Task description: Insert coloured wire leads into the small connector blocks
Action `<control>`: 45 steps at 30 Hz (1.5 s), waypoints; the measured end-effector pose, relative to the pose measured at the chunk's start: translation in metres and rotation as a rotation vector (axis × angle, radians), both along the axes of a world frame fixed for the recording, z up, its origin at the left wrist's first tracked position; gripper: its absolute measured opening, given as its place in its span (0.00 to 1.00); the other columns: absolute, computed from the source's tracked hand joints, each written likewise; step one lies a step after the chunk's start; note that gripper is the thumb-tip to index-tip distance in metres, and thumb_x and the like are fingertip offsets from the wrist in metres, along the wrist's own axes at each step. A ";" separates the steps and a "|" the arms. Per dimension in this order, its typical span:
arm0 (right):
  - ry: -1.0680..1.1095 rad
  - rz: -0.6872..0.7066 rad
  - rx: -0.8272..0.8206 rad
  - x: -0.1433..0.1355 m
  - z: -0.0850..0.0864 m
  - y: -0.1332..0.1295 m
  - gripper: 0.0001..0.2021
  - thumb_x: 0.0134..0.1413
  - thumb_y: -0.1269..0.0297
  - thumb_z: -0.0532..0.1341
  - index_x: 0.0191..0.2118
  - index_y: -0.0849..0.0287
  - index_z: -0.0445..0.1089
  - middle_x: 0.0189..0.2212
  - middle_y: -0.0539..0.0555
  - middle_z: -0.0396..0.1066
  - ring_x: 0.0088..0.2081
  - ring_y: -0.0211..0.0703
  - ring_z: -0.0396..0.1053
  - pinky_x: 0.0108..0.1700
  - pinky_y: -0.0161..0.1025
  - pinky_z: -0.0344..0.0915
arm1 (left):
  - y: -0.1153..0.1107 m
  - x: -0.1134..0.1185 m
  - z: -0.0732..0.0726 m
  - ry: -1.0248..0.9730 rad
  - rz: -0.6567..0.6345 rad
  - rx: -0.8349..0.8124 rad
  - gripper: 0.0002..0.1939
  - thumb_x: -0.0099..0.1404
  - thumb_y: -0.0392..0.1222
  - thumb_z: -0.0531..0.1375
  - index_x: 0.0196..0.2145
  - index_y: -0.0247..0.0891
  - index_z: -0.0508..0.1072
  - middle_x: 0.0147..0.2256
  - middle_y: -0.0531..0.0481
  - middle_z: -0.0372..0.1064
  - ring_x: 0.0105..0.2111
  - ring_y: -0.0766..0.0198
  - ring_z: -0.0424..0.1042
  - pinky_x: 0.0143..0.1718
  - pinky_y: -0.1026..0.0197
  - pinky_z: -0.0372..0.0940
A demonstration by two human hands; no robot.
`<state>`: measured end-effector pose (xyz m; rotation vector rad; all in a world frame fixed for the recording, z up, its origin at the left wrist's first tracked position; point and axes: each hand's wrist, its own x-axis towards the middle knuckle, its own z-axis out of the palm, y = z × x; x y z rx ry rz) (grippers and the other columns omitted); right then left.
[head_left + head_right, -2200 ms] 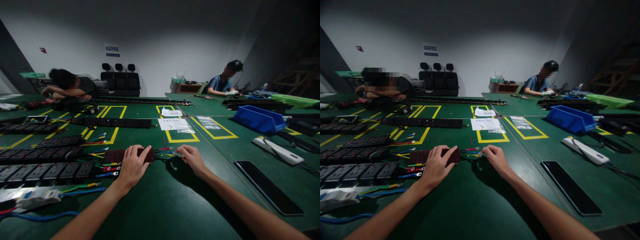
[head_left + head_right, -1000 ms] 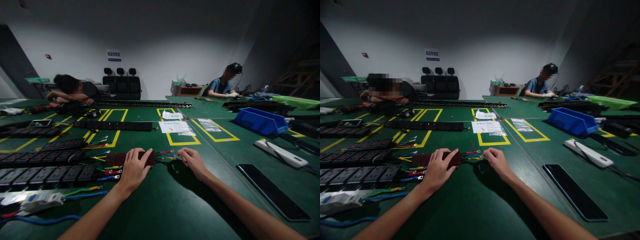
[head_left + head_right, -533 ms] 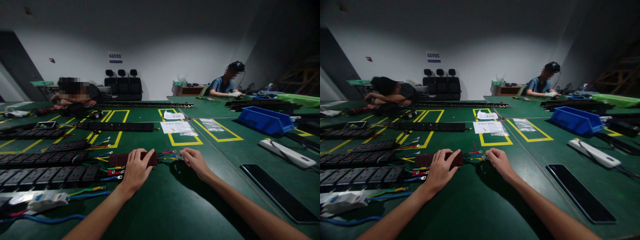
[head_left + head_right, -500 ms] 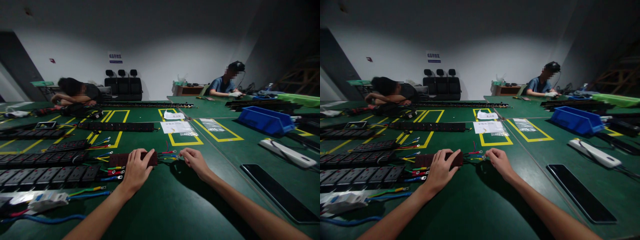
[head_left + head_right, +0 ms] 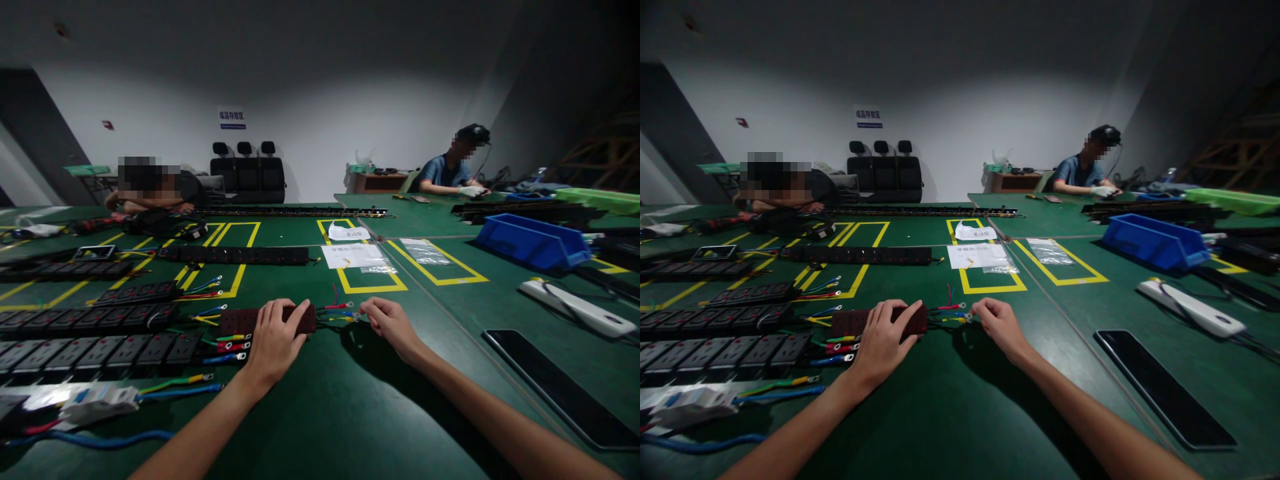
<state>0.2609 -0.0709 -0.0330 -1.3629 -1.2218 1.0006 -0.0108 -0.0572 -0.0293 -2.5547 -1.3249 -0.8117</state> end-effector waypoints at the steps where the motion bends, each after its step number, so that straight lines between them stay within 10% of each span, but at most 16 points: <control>1: -0.003 0.000 -0.001 0.000 0.000 0.000 0.21 0.48 0.43 0.64 0.27 0.59 0.71 0.15 0.43 0.54 0.17 0.32 0.50 0.21 0.34 0.45 | 0.000 0.000 0.000 0.004 -0.002 -0.001 0.37 0.59 0.34 0.71 0.64 0.43 0.67 0.50 0.42 0.64 0.51 0.47 0.66 0.52 0.43 0.67; 45: 0.127 0.087 0.027 0.002 -0.001 -0.002 0.18 0.50 0.48 0.66 0.27 0.60 0.74 0.13 0.43 0.55 0.16 0.30 0.49 0.20 0.33 0.43 | 0.002 -0.001 -0.001 0.024 0.001 0.008 0.38 0.58 0.35 0.72 0.64 0.43 0.67 0.50 0.42 0.64 0.50 0.47 0.66 0.51 0.44 0.67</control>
